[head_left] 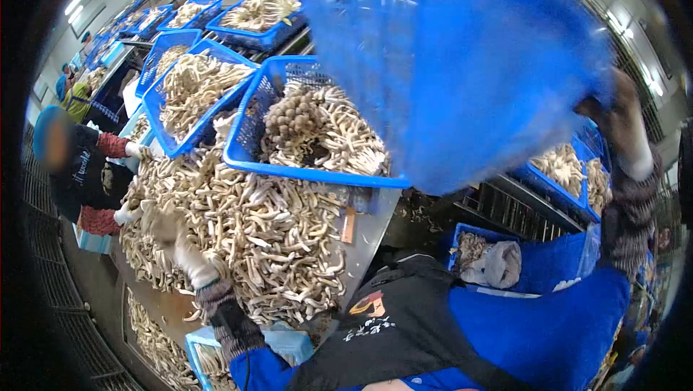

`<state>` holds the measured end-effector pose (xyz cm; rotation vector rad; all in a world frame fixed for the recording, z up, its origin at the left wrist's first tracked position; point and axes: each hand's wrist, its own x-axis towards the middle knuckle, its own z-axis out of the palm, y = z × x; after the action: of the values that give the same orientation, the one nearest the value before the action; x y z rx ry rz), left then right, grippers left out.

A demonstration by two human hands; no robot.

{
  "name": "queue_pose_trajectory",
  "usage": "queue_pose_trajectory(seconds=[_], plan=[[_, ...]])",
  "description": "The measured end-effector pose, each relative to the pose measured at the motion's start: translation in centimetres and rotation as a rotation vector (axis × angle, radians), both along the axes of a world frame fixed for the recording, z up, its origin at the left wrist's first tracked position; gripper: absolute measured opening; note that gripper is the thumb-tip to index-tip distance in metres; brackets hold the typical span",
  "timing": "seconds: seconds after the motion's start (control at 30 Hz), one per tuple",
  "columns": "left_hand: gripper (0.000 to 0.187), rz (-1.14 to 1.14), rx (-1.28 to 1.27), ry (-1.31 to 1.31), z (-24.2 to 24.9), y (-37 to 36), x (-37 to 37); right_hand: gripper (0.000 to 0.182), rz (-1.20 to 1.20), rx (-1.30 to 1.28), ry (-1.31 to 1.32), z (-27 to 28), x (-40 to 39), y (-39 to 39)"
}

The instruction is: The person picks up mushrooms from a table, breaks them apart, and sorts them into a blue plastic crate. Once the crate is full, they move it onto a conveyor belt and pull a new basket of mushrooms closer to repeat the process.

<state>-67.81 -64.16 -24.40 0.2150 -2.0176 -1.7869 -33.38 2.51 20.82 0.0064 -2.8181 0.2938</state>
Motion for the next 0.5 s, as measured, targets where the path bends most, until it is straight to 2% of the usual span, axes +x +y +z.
queue_pose_trajectory(seconds=[0.07,0.1,0.13,0.17,0.2,0.23,0.27,0.3,0.33,0.4,0.43,0.47,0.5], plan=[[0.054,-0.202,-0.179,-0.016,5.2,12.0,0.7,0.066,-0.458,-0.39,0.179,-1.3,8.2,0.7],[0.064,-0.487,0.493,-0.165,1.6,16.7,-0.5,0.063,-0.486,-0.623,0.232,-2.0,11.2,1.1],[0.072,-0.673,0.103,-0.197,6.6,23.4,4.1,0.059,-0.507,-0.855,0.291,-2.8,13.8,1.5],[0.072,-1.067,0.093,0.175,11.6,30.2,7.7,0.059,-0.496,-0.643,0.222,-4.1,16.0,2.0],[0.07,-1.251,0.2,0.123,9.7,34.3,9.8,0.059,-0.484,-0.433,0.149,-5.8,18.2,2.8],[0.065,-1.295,-0.071,-0.007,5.8,37.8,10.2,0.061,-0.532,-0.53,0.145,-8.0,20.6,3.9],[0.058,-1.498,0.363,-0.366,8.7,41.1,12.8,0.062,-0.58,-0.628,0.141,-10.5,22.7,4.8],[0.058,-1.371,-0.512,0.096,4.4,43.7,12.3,0.061,-0.637,-0.582,0.081,-13.2,24.4,5.0],[0.058,-1.341,-0.628,0.193,5.6,45.3,13.7,0.059,-0.694,-0.538,0.021,-15.0,25.6,5.7],[0.061,-1.379,-0.956,0.366,4.1,47.4,14.0,0.045,-0.601,-0.474,-0.185,-15.5,21.7,3.3],[0.062,-1.365,-0.956,0.44,3.2,47.9,13.8,0.035,-0.836,-0.648,-0.248,-16.7,22.1,3.6],[0.056,-1.415,-0.94,0.404,2.3,48.3,13.5,0.035,-0.857,-0.673,-0.249,-18.2,22.6,4.8],[0.053,-1.479,-0.963,0.327,3.5,48.4,13.4,0.035,-0.724,-0.559,-0.314,-19.9,23.0,6.1]])
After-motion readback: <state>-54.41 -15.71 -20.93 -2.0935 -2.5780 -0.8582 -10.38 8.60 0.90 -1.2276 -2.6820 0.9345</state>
